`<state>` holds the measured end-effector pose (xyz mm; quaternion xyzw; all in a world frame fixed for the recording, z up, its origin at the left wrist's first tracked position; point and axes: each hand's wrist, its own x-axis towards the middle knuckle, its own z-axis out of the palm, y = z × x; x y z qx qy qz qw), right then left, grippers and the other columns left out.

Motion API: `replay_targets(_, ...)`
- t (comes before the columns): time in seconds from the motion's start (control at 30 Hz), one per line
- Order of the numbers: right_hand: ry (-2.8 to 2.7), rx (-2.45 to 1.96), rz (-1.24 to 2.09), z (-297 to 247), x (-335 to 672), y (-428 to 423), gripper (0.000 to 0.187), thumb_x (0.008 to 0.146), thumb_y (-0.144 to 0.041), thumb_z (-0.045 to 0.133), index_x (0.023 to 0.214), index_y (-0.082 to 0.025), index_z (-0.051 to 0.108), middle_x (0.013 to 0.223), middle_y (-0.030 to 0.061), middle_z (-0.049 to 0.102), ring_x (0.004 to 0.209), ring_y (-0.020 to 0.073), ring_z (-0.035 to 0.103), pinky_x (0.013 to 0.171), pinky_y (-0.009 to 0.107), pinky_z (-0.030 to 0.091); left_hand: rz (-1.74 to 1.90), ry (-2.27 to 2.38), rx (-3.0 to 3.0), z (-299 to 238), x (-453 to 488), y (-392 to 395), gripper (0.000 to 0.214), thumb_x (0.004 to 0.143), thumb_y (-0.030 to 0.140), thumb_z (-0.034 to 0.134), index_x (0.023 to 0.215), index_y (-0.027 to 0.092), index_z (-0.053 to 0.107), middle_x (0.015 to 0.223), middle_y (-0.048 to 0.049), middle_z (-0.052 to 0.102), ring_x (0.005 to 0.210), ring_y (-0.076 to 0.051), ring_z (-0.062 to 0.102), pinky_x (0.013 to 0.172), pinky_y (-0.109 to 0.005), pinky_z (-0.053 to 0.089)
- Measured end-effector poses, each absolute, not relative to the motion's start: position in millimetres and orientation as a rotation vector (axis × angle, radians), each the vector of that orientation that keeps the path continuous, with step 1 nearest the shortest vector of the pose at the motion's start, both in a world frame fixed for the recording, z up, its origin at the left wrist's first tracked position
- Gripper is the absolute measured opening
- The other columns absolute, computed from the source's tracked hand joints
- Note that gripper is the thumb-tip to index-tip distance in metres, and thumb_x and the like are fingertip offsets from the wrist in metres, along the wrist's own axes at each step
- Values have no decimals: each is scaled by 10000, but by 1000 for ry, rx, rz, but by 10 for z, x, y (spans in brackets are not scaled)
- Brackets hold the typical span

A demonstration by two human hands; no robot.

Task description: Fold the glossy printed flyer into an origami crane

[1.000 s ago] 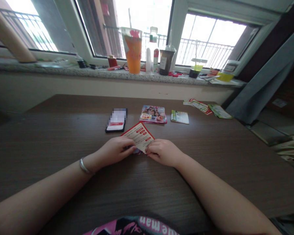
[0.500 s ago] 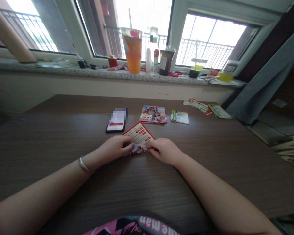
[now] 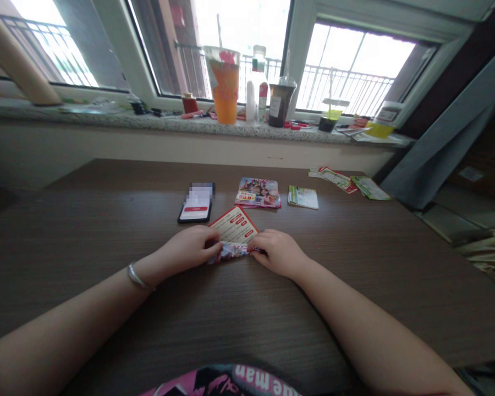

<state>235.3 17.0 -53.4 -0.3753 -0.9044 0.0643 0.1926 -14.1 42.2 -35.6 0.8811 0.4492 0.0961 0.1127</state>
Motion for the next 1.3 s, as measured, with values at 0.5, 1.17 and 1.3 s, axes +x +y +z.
replay_targets(0.5, -2550, -1030, 146, -571, 2376, 186, 138, 869, -214, 593, 976, -228, 678, 1013, 54, 681, 959, 200, 596, 852, 348, 491, 250, 1380, 2547, -386, -163, 458, 255, 861, 372, 507, 727, 180, 608, 762, -40, 646, 632, -166, 562, 536, -257, 341)
replay_targets(1.17, -2521, -985, 142, -596, 2374, 217, 190, 908, -222, 564, 1006, -204, 726, 974, 76, 678, 910, 188, 598, 837, 350, 499, 277, 1377, 2500, -432, -174, 490, 208, 839, 324, 500, 711, 175, 569, 761, -40, 619, 655, -163, 537, 578, -260, 351)
replay_targets(1.3, -2520, -994, 142, -603, 2377, 219, 198, 914, -237, 557, 1008, -211, 729, 982, 73, 679, 915, 189, 598, 835, 348, 501, 286, 1379, 2511, -436, -173, 494, 218, 846, 328, 491, 717, 172, 573, 760, -43, 617, 651, -163, 534, 581, -264, 351)
